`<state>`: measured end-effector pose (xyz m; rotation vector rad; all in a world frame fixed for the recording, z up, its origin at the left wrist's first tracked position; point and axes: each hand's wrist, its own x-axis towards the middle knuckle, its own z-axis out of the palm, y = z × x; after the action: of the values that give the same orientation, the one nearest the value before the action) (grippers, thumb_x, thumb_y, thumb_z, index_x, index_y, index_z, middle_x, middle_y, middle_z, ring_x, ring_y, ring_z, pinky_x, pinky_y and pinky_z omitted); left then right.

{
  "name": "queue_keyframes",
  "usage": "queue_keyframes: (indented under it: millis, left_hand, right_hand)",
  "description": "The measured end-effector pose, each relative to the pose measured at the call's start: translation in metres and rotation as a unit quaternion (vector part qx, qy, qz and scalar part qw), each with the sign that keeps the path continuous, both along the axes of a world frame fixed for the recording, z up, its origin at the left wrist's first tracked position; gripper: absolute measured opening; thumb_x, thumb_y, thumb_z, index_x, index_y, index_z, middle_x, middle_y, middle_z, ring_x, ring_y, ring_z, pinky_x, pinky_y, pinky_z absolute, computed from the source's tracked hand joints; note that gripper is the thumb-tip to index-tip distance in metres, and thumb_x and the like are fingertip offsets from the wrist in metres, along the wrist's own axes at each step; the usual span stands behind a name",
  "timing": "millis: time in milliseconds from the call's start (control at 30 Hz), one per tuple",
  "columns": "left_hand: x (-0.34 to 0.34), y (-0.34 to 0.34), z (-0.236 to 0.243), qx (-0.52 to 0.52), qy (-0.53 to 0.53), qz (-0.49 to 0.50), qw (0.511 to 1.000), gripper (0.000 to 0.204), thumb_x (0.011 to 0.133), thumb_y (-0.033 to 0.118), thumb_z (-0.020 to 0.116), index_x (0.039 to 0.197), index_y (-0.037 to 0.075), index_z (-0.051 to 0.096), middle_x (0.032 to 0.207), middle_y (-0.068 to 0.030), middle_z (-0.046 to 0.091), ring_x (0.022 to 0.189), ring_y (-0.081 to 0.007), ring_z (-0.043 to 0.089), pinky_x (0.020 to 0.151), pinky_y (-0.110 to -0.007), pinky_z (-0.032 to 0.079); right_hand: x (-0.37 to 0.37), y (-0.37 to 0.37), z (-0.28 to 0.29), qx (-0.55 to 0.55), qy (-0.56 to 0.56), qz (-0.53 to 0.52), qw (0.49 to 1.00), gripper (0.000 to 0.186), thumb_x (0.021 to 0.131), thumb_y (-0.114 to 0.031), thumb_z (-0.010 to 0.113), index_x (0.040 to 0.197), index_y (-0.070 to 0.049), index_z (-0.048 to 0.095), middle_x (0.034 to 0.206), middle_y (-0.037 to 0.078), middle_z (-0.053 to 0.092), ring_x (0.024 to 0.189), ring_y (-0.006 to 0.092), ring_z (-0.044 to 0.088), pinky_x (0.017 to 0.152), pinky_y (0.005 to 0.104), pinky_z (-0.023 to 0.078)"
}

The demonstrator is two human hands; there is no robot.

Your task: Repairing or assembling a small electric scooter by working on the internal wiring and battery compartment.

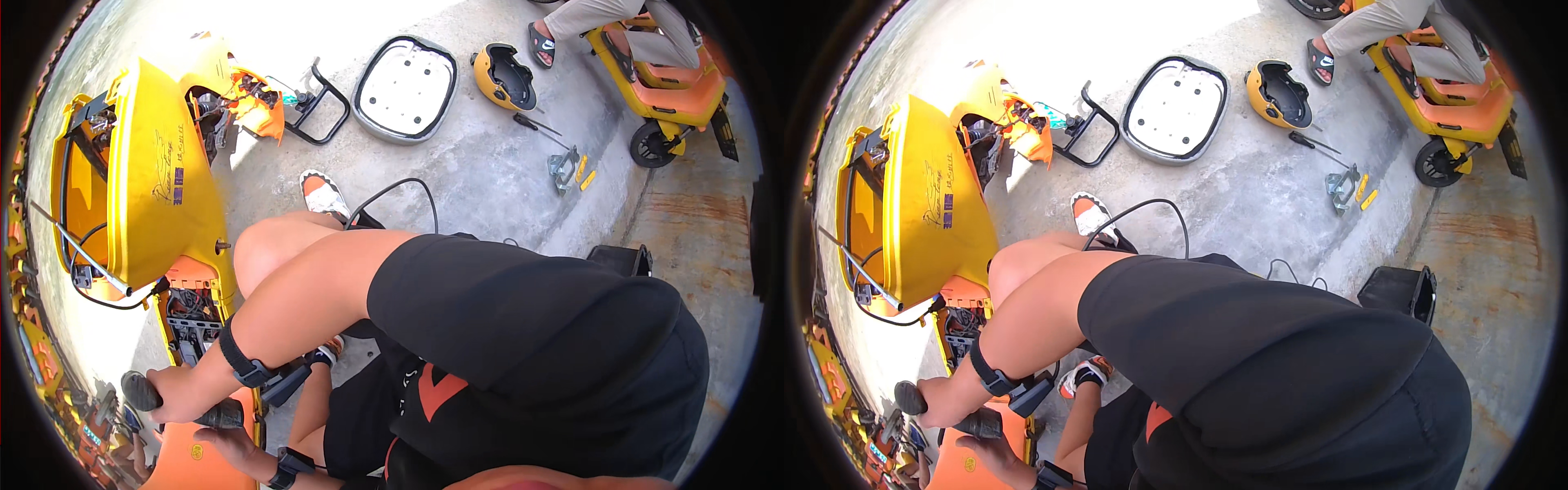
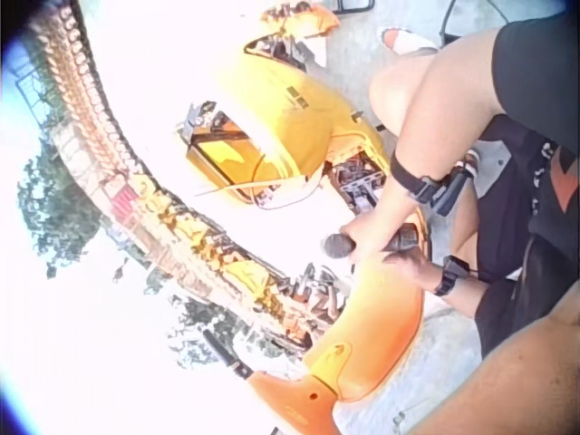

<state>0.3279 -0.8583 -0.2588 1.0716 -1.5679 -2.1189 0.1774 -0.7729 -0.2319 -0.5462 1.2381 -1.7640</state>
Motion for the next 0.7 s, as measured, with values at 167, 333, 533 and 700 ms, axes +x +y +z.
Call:
queue_keyframes:
  millis: [167, 333, 533, 700]
  left_hand:
    - [-0.016, 0.028, -0.001, -0.018, -0.014, -0.036, 0.999, 0.047, 0.099, 0.039, 0.047, 0.125, 0.000, 0.047, 0.112, -0.0097, 0.056, 0.102, -0.0163, 0.056, 0.094, -0.032, 0.043]
    - [-0.031, 0.051, 0.022, -0.056, -0.020, -0.082, 0.995, 0.047, 0.098, 0.039, 0.048, 0.125, 0.000, 0.047, 0.111, -0.0091, 0.056, 0.101, -0.0159, 0.055, 0.094, -0.032, 0.043]
    - [-0.027, 0.070, 0.065, -0.118, 0.015, -0.100, 0.988, 0.048, 0.097, 0.039, 0.049, 0.125, 0.000, 0.047, 0.108, -0.0083, 0.056, 0.100, -0.0154, 0.055, 0.093, -0.032, 0.042]
    - [-0.025, 0.112, 0.082, -0.144, 0.043, -0.139, 0.979, 0.048, 0.096, 0.039, 0.049, 0.125, 0.000, 0.047, 0.106, -0.0076, 0.056, 0.099, -0.0150, 0.054, 0.093, -0.031, 0.042]
  right_hand:
    - [0.027, -0.004, 0.003, 0.002, 0.116, 0.104, 0.988, 0.061, 0.078, -0.046, 0.066, 0.111, 0.003, 0.053, 0.095, 0.023, 0.066, 0.091, 0.0404, 0.064, 0.082, 0.0449, 0.048]
    - [0.017, 0.014, 0.013, 0.005, 0.220, 0.128, 0.967, 0.064, 0.084, -0.054, 0.055, 0.107, 0.005, 0.056, 0.094, 0.024, 0.067, 0.089, 0.0420, 0.064, 0.078, 0.0456, 0.050]
    - [0.022, 0.080, 0.046, -0.022, -0.066, 0.092, 0.993, 0.051, 0.100, -0.042, 0.032, 0.110, 0.001, 0.056, 0.091, 0.014, 0.065, 0.082, 0.0281, 0.063, 0.078, 0.0402, 0.050]
    - [0.048, 0.068, 0.020, -0.288, -0.393, -0.008, 0.873, 0.048, 0.096, -0.042, 0.036, 0.099, -0.002, 0.063, 0.088, 0.013, 0.066, 0.078, 0.0271, 0.063, 0.078, 0.0349, 0.049]
